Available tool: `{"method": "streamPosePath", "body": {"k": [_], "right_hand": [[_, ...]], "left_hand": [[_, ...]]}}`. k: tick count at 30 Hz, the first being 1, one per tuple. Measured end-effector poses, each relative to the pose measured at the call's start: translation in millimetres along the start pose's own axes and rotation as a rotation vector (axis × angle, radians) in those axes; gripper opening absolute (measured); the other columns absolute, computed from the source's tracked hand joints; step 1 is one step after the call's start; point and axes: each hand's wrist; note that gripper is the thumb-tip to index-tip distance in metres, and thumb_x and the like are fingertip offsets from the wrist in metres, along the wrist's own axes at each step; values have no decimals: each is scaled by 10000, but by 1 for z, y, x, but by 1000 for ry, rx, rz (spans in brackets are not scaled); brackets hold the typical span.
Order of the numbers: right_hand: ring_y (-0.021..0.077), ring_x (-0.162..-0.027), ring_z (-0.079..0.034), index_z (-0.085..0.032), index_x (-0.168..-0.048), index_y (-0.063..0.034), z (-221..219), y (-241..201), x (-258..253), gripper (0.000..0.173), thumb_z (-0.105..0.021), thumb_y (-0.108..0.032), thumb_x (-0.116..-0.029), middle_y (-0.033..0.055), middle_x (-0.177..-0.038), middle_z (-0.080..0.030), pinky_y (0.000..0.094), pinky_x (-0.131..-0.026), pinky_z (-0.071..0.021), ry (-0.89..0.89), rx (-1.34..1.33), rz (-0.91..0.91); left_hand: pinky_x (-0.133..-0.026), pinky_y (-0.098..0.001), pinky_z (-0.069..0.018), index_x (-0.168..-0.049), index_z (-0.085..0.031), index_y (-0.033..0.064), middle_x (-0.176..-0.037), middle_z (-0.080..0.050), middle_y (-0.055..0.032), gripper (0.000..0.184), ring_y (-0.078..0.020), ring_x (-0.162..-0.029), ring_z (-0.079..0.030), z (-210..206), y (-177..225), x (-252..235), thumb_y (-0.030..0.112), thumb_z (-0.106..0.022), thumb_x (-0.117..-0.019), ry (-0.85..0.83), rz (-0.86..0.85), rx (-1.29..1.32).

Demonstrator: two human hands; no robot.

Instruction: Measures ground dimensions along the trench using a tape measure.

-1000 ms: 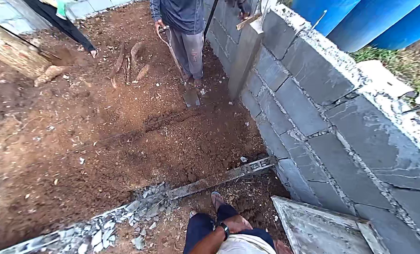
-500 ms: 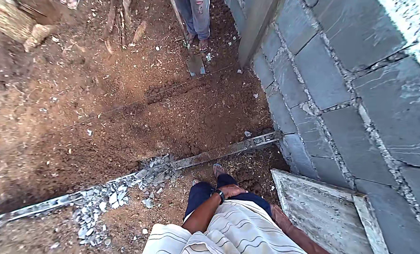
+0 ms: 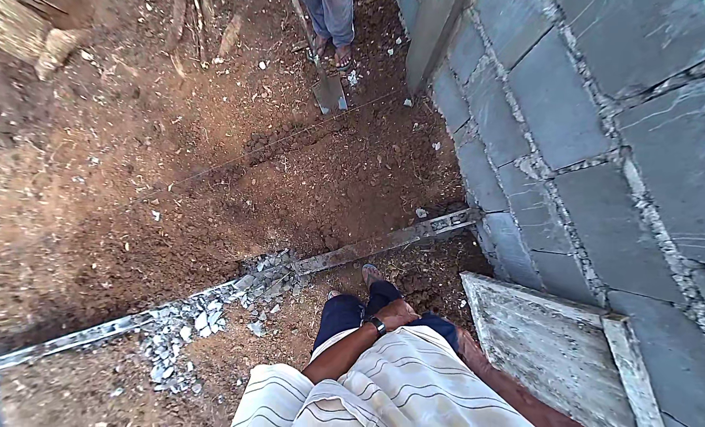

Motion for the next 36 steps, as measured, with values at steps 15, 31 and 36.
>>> {"method": "streamPosePath", "body": {"k": [15,31,36], "right_hand": [[113,-1286,-608,-790,-995,-165,35,29,15,162,-660,-257,-963,8,-1328,-690,311,-1083,-516,1,-185,195],[230,-1164,-668,-754,-1126,-69,26,3,-6,273,-641,-276,-987,137,-1236,-691,394,-1011,-552,-78,-108,80],[100,-1129,-663,-756,-1022,-141,49,19,3,252,-619,-349,-986,8,-1172,-728,353,-1017,-532,-211,-309,64]], "left_hand": [[-943,-570,-522,-1069,-689,-2,-1061,-701,-207,467,-352,-1059,-676,11,-7,-8,395,-445,-1079,53,78,-185],[-1019,-529,-482,-1126,-691,-57,-1119,-701,-246,422,-364,-1123,-660,27,-2,-11,255,-406,-1105,-219,-103,-248],[-1019,-530,-489,-1087,-703,-45,-1090,-712,-230,436,-352,-1099,-671,21,-2,-11,287,-420,-1101,-113,-97,-230]]}}
Point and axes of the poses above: each hand's wrist, its own x-axis away from the middle knuckle, its own z-axis out of the back of the hand, y = z × x
